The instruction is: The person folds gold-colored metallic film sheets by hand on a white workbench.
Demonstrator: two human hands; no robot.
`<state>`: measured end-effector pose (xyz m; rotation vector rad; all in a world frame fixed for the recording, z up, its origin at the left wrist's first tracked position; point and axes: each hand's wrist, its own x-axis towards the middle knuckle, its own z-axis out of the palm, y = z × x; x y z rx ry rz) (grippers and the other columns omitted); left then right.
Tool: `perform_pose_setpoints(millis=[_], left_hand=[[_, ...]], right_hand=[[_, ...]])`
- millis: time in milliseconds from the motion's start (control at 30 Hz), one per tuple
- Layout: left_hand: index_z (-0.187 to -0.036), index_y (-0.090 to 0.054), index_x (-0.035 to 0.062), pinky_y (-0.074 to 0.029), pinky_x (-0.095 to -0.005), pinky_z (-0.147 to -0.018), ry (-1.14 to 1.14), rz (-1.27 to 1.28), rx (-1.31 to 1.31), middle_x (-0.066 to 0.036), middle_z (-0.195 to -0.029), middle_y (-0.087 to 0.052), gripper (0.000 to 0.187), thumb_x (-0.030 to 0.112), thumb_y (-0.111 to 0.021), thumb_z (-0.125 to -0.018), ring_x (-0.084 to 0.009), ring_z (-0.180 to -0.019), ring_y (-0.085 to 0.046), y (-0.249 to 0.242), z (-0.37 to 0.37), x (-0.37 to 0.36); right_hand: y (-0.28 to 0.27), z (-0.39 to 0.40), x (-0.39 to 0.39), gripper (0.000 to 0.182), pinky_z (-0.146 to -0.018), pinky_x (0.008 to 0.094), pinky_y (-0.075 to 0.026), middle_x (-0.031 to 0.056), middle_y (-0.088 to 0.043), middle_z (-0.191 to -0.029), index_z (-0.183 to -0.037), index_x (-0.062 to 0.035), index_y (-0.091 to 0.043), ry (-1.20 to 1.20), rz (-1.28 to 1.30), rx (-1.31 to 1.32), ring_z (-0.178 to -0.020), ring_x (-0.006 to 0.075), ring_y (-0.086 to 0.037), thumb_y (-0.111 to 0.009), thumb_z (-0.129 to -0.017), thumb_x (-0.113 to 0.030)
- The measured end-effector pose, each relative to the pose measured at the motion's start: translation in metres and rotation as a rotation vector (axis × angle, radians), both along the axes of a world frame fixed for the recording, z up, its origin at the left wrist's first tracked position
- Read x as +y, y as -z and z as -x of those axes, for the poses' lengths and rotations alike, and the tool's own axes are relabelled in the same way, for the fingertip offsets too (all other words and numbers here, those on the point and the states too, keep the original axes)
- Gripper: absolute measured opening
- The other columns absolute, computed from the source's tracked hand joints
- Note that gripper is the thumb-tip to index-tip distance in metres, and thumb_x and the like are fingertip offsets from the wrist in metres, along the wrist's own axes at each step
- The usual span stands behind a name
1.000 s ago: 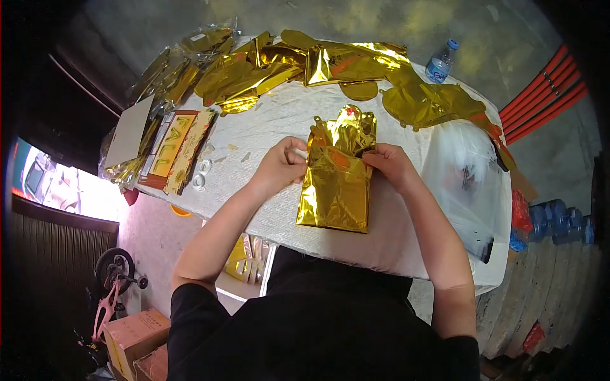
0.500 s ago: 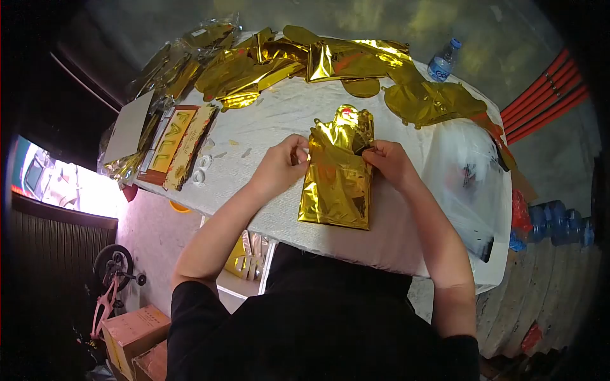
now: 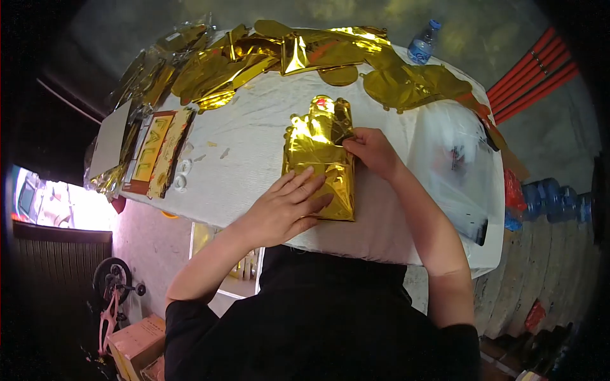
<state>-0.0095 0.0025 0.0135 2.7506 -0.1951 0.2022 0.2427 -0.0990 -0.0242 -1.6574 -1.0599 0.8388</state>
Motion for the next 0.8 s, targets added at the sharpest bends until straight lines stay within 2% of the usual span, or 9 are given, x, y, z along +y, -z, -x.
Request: perform_pose_setpoints(millis=[233,333,400,433,500,600,667,733,800], left_hand=[[-0.135,-0.049,0.0185,-0.017,-0.0469,-0.113,0.017,0.014,0.11,-0.013,-0.151,-0.027,0.047,0.032,-0.055,-0.09,-0.0308,-0.142,-0.019,-0.003,0.001,-0.001],[-0.135,-0.049,0.0184,-0.017,-0.0466,-0.113,0.018,0.02,0.107,-0.014,-0.151,-0.027,0.048,0.032,-0.055,-0.09,-0.031,-0.142,-0.02,-0.002,0.002,-0.001],[-0.135,-0.049,0.0185,-0.017,-0.0465,-0.113,0.015,0.002,0.106,-0.014,-0.151,-0.028,0.049,0.033,-0.055,-0.089,-0.0311,-0.141,-0.021,-0.003,0.002,-0.001],[-0.135,-0.049,0.0185,-0.017,-0.0465,-0.113,0.018,0.002,0.104,-0.014,-0.151,-0.028,0.049,0.033,-0.055,-0.089,-0.0311,-0.141,-0.021,-0.002,0.002,-0.001],[-0.135,-0.049,0.0186,-0.018,-0.047,-0.113,0.013,0.005,0.095,-0.014,-0.15,-0.03,0.049,0.034,-0.055,-0.089,-0.0313,-0.141,-0.022,-0.002,0.001,-0.001],[-0.135,-0.049,0.0182,-0.018,-0.0472,-0.113,-0.003,0.011,0.119,-0.015,-0.149,-0.031,0.049,0.035,-0.055,-0.089,-0.0315,-0.141,-0.022,-0.003,0.001,-0.002],[-0.135,-0.049,0.0178,-0.018,-0.0473,-0.113,0.003,0.002,0.112,-0.015,-0.149,-0.032,0.05,0.035,-0.056,-0.088,-0.0319,-0.141,-0.023,-0.003,0.001,-0.003],[-0.134,-0.05,0.0173,-0.018,-0.0473,-0.113,0.006,-0.007,0.106,-0.015,-0.148,-0.032,0.05,0.035,-0.057,-0.088,-0.0323,-0.14,-0.023,-0.006,-0.001,-0.002],[-0.133,-0.051,0.0164,-0.023,-0.0457,-0.111,0.033,-0.013,0.093,-0.015,-0.144,-0.038,0.051,0.034,-0.061,-0.085,-0.0333,-0.136,-0.031,-0.012,-0.004,-0.001]], right_hand=[[-0.009,0.006,0.0,0.018,-0.062,0.0237,-0.045,0.0012,-0.063,-0.082,-0.098,0.0042,-0.062,0.026,0.014,0.052,-0.072,0.005,-0.054,-0.059,-0.089,-0.011],[-0.016,0.011,-0.009,0.019,-0.062,0.024,-0.045,0.0025,-0.062,-0.081,-0.1,0.003,-0.061,0.189,-0.069,0.034,-0.07,0.0074,-0.055,-0.06,-0.088,-0.011],[-0.023,0.015,-0.02,0.02,-0.068,0.0295,-0.048,0.0069,-0.063,-0.085,-0.103,0.0008,-0.06,0.253,-0.067,-0.512,-0.074,0.0177,-0.059,-0.061,-0.085,-0.008],[-0.024,0.018,-0.026,0.02,-0.068,0.0295,-0.048,0.0069,-0.063,-0.085,-0.103,0.0008,-0.06,0.256,-0.065,-0.514,-0.074,0.0177,-0.059,-0.061,-0.085,-0.008],[-0.025,0.022,-0.035,0.024,-0.076,0.0375,-0.048,0.0118,-0.061,-0.096,-0.104,-0.0013,-0.059,0.116,-0.121,-0.863,-0.085,0.0298,-0.059,-0.061,-0.082,-0.006],[-0.025,0.029,-0.041,0.025,-0.082,0.0426,-0.046,0.0132,-0.06,-0.105,-0.103,-0.0023,-0.06,0.018,-0.15,-0.921,-0.096,0.0343,-0.056,-0.061,-0.079,-0.006],[-0.025,0.032,-0.041,0.024,-0.085,0.0414,-0.046,0.0132,-0.059,-0.108,-0.101,-0.0022,-0.061,-0.039,-0.086,-0.913,-0.097,0.0331,-0.056,-0.063,-0.077,-0.007],[-0.016,0.035,-0.041,0.023,-0.094,0.0431,-0.042,0.0129,-0.059,-0.111,-0.1,-0.0021,-0.062,-0.079,-0.188,-1.075,-0.106,0.0319,-0.054,-0.061,-0.078,-0.01],[-0.01,0.039,-0.043,0.023,-0.098,0.0449,-0.039,0.0127,-0.059,-0.113,-0.1,-0.0022,-0.062,-0.066,-0.193,-1.134,-0.11,0.0309,-0.052,-0.061,-0.079,-0.012]])
